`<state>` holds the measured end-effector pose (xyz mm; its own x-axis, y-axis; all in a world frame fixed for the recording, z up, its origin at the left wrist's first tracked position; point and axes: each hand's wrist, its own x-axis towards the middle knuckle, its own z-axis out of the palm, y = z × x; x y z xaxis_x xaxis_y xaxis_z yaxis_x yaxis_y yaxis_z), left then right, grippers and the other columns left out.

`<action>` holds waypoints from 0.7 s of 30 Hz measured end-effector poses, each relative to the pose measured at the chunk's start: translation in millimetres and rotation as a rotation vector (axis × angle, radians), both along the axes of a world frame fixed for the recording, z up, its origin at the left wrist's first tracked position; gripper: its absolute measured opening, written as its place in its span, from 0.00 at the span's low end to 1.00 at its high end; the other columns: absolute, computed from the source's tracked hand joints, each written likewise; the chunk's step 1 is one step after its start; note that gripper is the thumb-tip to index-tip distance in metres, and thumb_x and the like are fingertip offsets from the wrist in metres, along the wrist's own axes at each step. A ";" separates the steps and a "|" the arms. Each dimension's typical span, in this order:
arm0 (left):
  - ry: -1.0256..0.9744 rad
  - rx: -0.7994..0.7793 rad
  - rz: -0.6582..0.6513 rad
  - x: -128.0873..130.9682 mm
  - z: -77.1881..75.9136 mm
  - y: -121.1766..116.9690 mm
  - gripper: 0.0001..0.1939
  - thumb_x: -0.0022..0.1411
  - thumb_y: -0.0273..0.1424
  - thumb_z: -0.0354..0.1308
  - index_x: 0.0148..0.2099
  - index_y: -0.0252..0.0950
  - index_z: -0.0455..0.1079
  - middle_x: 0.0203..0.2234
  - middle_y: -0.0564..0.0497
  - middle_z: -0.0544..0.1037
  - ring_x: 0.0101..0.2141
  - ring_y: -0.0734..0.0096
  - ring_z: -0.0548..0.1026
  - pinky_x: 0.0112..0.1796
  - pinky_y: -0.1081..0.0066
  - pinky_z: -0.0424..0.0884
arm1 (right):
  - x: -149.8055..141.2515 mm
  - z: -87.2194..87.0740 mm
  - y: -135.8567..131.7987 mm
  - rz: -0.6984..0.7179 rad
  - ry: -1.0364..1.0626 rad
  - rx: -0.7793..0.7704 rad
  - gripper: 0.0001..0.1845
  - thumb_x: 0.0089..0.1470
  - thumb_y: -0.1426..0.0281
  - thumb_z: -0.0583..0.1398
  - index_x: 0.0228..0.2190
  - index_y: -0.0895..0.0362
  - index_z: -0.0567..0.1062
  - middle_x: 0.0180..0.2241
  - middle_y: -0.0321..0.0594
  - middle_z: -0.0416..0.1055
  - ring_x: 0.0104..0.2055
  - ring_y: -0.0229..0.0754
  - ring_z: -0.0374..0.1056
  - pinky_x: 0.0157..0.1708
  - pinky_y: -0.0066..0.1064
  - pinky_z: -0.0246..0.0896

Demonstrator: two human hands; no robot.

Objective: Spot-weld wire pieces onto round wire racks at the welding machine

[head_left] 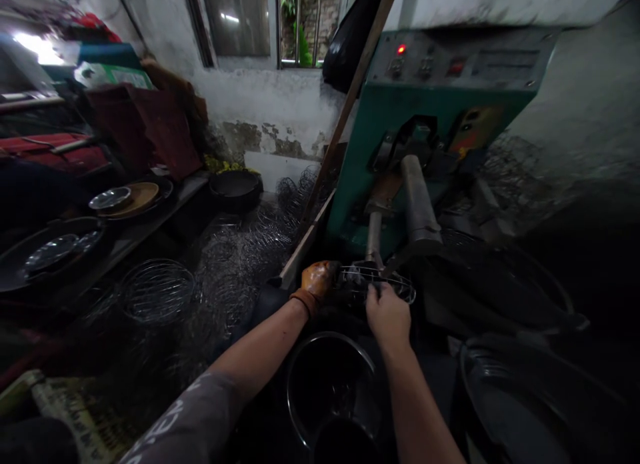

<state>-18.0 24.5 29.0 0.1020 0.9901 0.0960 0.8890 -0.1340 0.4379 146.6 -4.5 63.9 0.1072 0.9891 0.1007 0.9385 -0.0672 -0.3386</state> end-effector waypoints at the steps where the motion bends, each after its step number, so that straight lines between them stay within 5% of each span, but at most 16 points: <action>1: -0.004 0.021 -0.020 -0.1 -1.1 0.1 0.35 0.50 0.46 0.71 0.58 0.39 0.72 0.48 0.44 0.80 0.48 0.51 0.79 0.49 0.59 0.76 | 2.6 -1.2 0.0 -0.018 -0.004 0.014 0.16 0.67 0.68 0.55 0.46 0.63 0.79 0.30 0.48 0.78 0.29 0.45 0.73 0.29 0.32 0.54; 12: -0.010 0.060 -0.082 7.4 1.4 -4.1 0.39 0.52 0.43 0.70 0.64 0.38 0.67 0.55 0.43 0.77 0.53 0.52 0.76 0.55 0.58 0.73 | 16.7 -7.3 1.2 -0.077 0.040 0.062 0.14 0.66 0.70 0.55 0.42 0.63 0.79 0.29 0.48 0.78 0.30 0.46 0.72 0.29 0.32 0.52; 21: 0.002 0.025 -0.077 4.0 -6.7 -1.4 0.30 0.56 0.43 0.69 0.57 0.34 0.70 0.51 0.41 0.78 0.49 0.52 0.78 0.49 0.59 0.76 | 44.5 -17.7 -3.8 -0.073 0.133 0.214 0.15 0.63 0.67 0.56 0.40 0.62 0.80 0.30 0.49 0.78 0.30 0.47 0.71 0.31 0.33 0.56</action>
<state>-14.0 23.2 22.3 0.1781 0.9766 0.1207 0.8765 -0.2132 0.4316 191.1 -8.3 46.2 0.2035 0.9360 0.2871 0.8803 -0.0466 -0.4722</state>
